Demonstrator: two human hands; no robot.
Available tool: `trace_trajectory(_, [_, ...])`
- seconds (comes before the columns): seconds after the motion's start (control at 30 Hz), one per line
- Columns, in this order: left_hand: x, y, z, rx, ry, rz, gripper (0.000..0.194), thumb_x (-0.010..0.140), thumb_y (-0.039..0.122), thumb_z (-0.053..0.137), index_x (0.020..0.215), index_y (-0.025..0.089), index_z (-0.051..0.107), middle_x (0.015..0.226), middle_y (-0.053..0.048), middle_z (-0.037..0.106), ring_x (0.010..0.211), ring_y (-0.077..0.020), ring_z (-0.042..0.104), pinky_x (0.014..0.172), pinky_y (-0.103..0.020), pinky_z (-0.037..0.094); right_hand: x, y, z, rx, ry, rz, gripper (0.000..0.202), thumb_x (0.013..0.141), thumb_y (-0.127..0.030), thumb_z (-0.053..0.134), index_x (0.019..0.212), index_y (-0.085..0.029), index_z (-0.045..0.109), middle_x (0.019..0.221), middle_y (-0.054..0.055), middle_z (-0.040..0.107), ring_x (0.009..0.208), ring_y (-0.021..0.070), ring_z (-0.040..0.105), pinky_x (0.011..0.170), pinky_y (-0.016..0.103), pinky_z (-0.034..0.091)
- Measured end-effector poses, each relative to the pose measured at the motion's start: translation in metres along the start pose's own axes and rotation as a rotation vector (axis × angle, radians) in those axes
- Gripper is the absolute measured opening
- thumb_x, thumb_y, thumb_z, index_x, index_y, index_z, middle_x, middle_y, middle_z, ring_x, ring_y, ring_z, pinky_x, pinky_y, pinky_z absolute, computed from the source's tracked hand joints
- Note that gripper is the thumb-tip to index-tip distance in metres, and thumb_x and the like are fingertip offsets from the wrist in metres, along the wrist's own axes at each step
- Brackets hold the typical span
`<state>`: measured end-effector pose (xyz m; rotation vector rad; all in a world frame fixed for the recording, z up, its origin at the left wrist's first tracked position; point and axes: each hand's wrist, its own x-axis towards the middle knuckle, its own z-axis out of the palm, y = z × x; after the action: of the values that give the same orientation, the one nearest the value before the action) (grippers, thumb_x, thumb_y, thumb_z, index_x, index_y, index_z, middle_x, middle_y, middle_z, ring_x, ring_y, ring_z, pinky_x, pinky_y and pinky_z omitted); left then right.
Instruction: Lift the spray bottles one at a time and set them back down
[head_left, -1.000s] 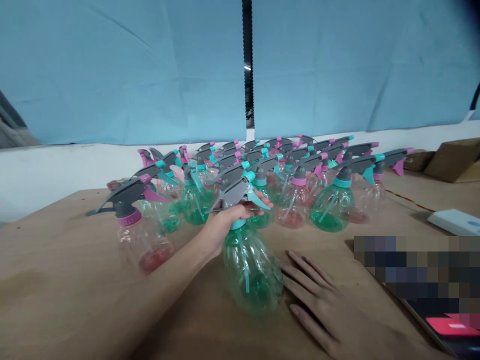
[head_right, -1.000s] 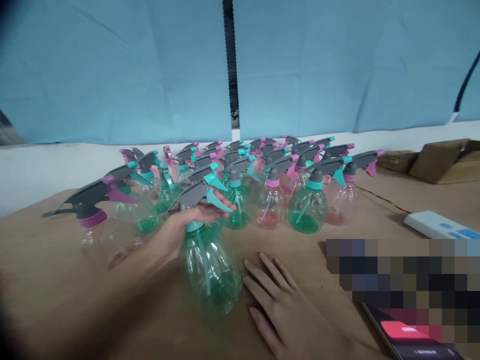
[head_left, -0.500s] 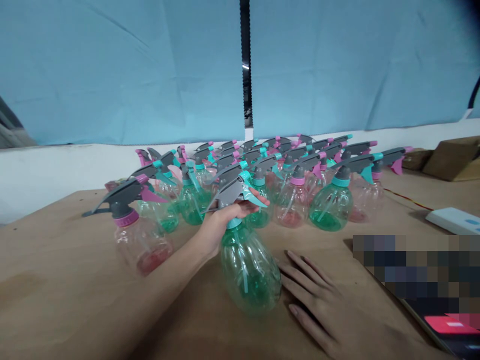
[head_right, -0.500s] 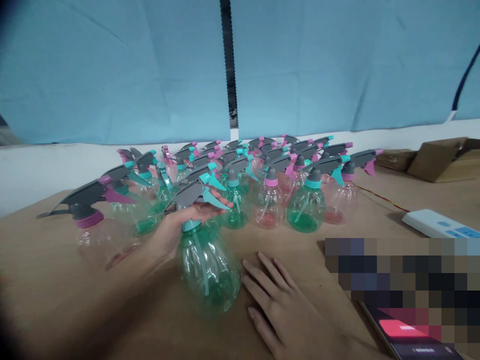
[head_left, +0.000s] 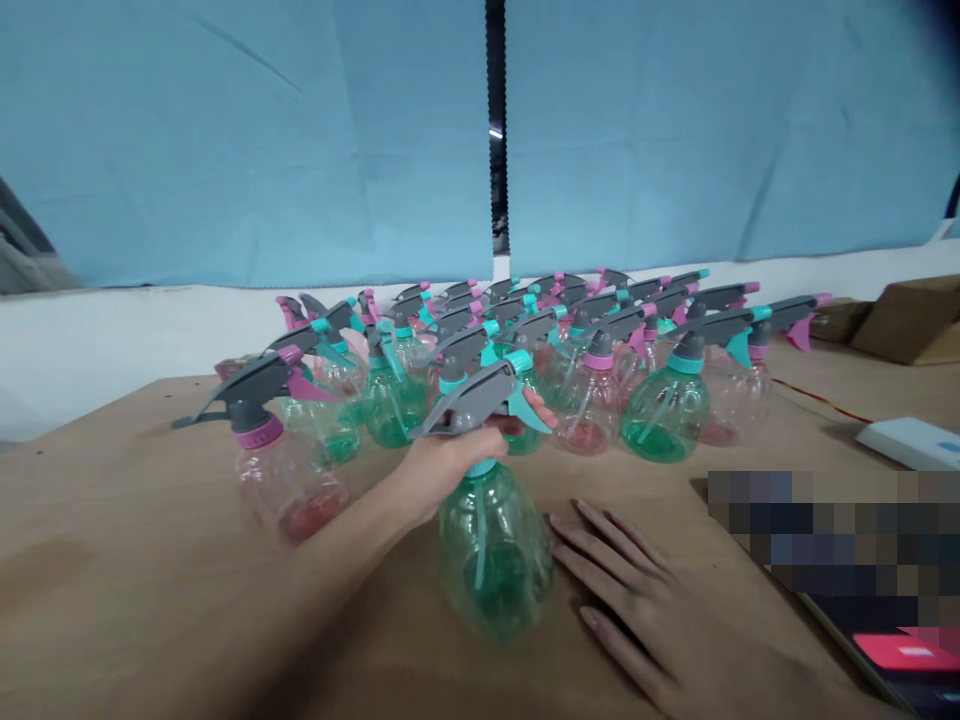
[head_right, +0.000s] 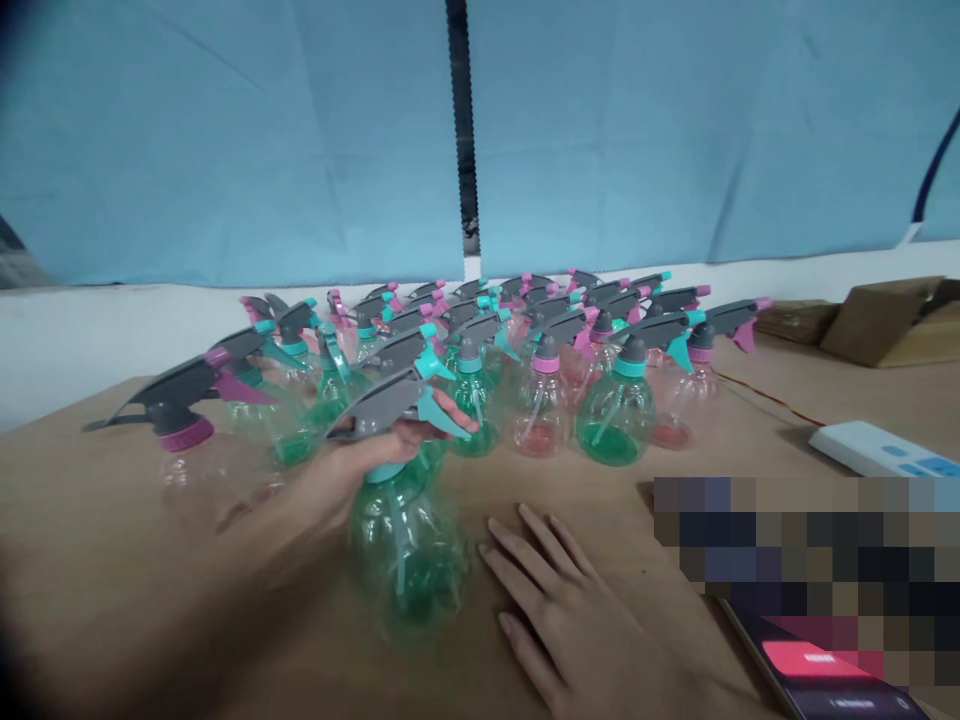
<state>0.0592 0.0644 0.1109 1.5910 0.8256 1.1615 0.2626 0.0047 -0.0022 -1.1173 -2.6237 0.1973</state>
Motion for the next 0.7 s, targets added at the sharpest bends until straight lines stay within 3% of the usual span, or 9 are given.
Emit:
trace_trajectory(0.13, [-0.018, 0.003, -0.022, 0.175, 0.08, -0.027, 0.033, 0.062, 0.024, 0.065, 0.095, 0.027, 0.067, 0.074, -0.002, 0.069, 0.089, -0.0292, 0.062, 0.083, -0.041, 0.044, 0.0, -0.001, 0.0, 0.005, 0.022, -0.002, 0.051, 0.094, -0.033, 0.036, 0.142, -0.028, 0.019, 0.146, -0.002, 0.028, 0.135, 0.0268, 0.02, 0.107, 0.05, 0.027])
trace_trajectory(0.3, [-0.037, 0.003, -0.055, 0.414, 0.456, -0.063, 0.024, 0.069, 0.033, 0.068, 0.09, 0.023, 0.064, 0.079, -0.001, 0.066, 0.089, -0.0235, 0.057, 0.086, -0.036, 0.041, 0.0, -0.001, 0.001, 0.016, 0.039, 0.003, 0.05, 0.094, -0.033, 0.037, 0.141, -0.028, 0.023, 0.145, -0.002, 0.03, 0.134, 0.0259, 0.021, 0.107, 0.049, 0.026])
trace_trajectory(0.43, [-0.035, 0.004, -0.06, 0.516, 0.727, 0.048, 0.03, 0.066, 0.033, 0.072, 0.091, 0.026, 0.057, 0.083, 0.004, 0.06, 0.085, -0.0177, 0.052, 0.079, -0.028, 0.04, 0.001, -0.002, 0.001, 0.021, 0.002, 0.019, 0.047, 0.094, -0.034, 0.035, 0.14, -0.026, 0.027, 0.145, -0.002, 0.029, 0.134, 0.0267, 0.02, 0.107, 0.051, 0.026])
trace_trajectory(0.53, [-0.028, 0.004, -0.06, 0.58, 0.718, 0.1, 0.027, 0.07, 0.034, 0.069, 0.091, 0.027, 0.054, 0.089, 0.005, 0.054, 0.087, -0.0154, 0.048, 0.079, -0.025, 0.038, 0.001, -0.002, 0.0, 0.023, -0.005, 0.03, 0.047, 0.094, -0.034, 0.034, 0.14, -0.027, 0.027, 0.146, -0.002, 0.028, 0.135, 0.0269, 0.02, 0.107, 0.051, 0.026])
trace_trajectory(0.7, [-0.016, 0.005, -0.062, 0.623, 0.726, 0.067, 0.024, 0.068, 0.036, 0.069, 0.084, 0.023, 0.056, 0.079, 0.004, 0.052, 0.075, -0.0143, 0.045, 0.071, -0.024, 0.036, -0.001, -0.004, -0.003, 0.007, -0.029, 0.034, 0.048, 0.095, -0.035, 0.032, 0.141, -0.027, 0.023, 0.146, -0.003, 0.027, 0.135, 0.0267, 0.019, 0.107, 0.05, 0.026])
